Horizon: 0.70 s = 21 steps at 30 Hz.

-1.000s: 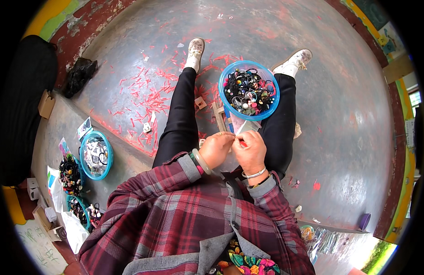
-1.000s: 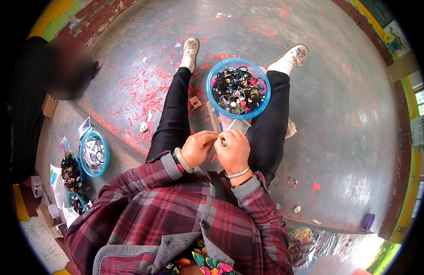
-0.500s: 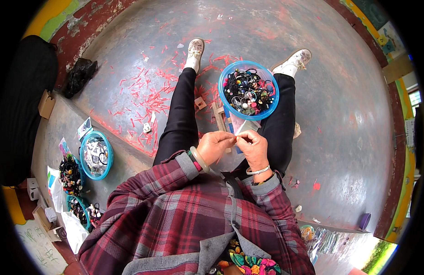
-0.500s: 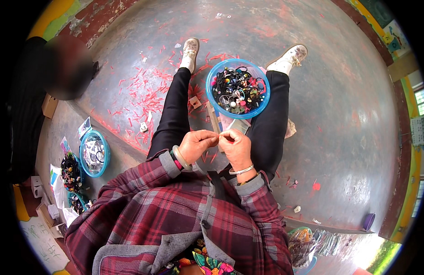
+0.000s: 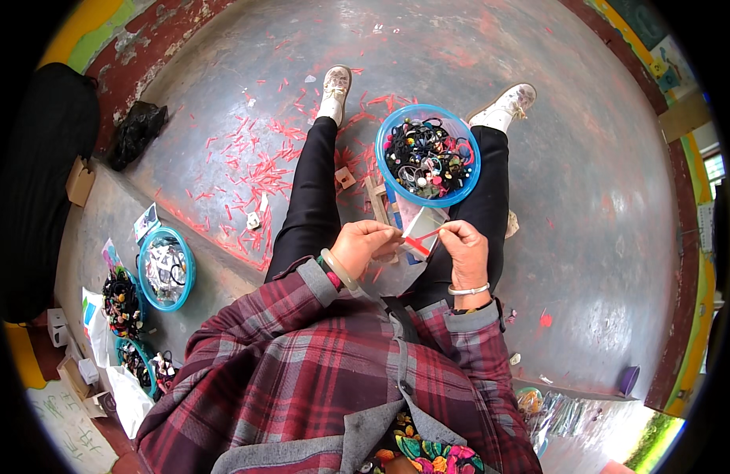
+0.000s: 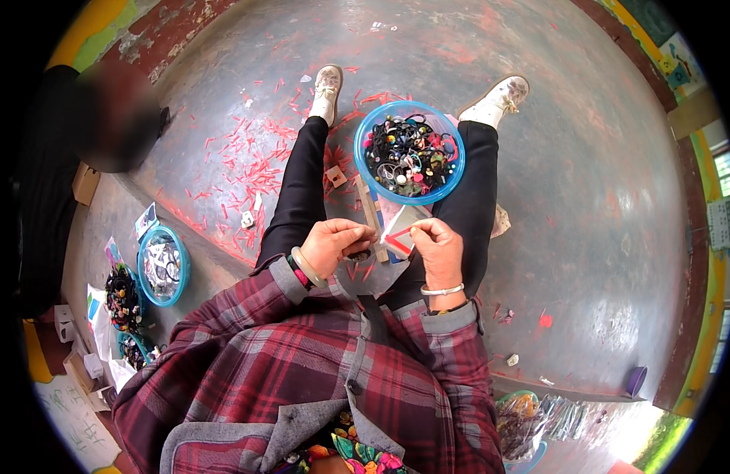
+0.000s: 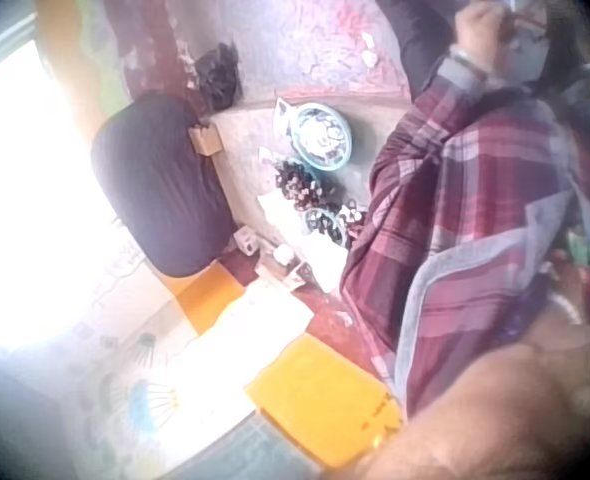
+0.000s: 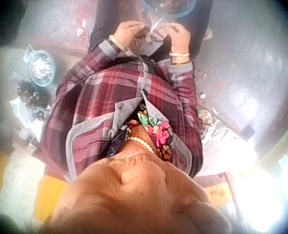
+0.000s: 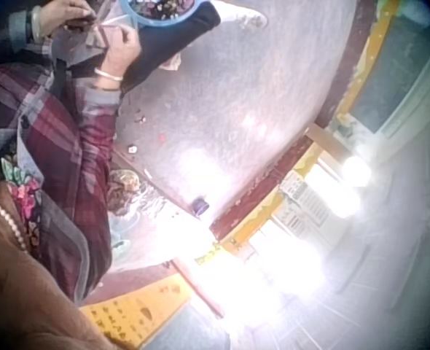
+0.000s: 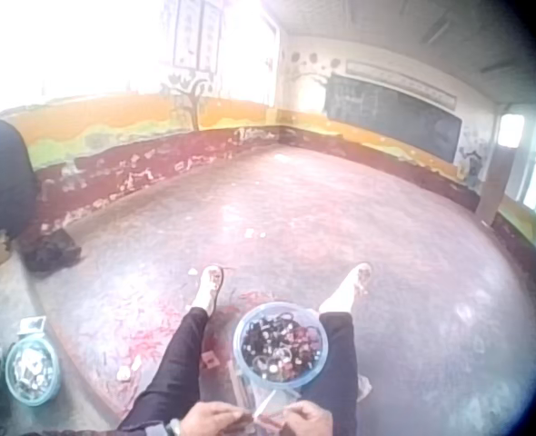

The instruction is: The person sits on the floor and assembles hair accessories by inserting small items into clear plastic bags. They then place the filled bags into a blue bowl. Later, they adjust a small wooden stool and place a patterned cushion on it.

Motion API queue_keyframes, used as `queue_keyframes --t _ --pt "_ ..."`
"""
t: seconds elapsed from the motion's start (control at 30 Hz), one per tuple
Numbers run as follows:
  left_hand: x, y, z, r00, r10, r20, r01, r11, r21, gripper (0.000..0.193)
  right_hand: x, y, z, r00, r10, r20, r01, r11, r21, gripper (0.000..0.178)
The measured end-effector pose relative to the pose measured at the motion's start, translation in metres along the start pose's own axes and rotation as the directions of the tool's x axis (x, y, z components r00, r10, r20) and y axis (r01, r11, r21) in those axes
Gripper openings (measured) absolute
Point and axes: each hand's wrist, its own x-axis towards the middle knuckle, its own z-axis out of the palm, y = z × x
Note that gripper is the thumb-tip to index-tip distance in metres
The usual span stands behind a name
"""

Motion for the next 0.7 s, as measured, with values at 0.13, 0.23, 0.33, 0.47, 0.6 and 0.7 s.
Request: queue_keyframes --t 0.13,0.23,0.33,0.47,0.6,0.7 --pt "-0.002 0.003 0.002 1.000 -0.022 -0.014 0.021 0.997 -0.072 0.015 0.000 -0.013 -0.026 0.998 -0.047 -0.031 0.047 0.999 0.025 0.006" --pt "-0.003 0.004 0.000 0.999 -0.033 -0.017 0.032 0.996 -0.082 0.014 -0.001 -0.019 -0.062 0.993 -0.102 -0.066 0.108 0.990 0.094 0.007" --pt "-0.001 0.000 -0.004 1.000 0.004 -0.010 -0.005 0.994 -0.109 0.013 -0.005 -0.015 -0.116 0.986 -0.150 -0.073 0.165 0.940 0.297 0.009" --pt "-0.002 0.000 -0.004 1.000 0.005 -0.019 -0.007 0.992 -0.126 0.013 -0.015 0.030 -0.197 0.943 -0.019 -0.331 0.133 0.936 0.325 0.009" --pt "-0.001 -0.001 -0.003 1.000 -0.014 -0.010 0.013 0.993 -0.115 0.013 -0.034 0.167 -0.312 0.928 0.049 -0.370 -0.368 0.284 -0.885 0.012" --pt "-0.002 0.001 -0.004 1.000 -0.008 0.019 0.010 0.992 -0.123 0.013 -0.055 0.180 -0.320 0.887 0.154 -0.436 -0.462 0.249 -0.851 0.022"
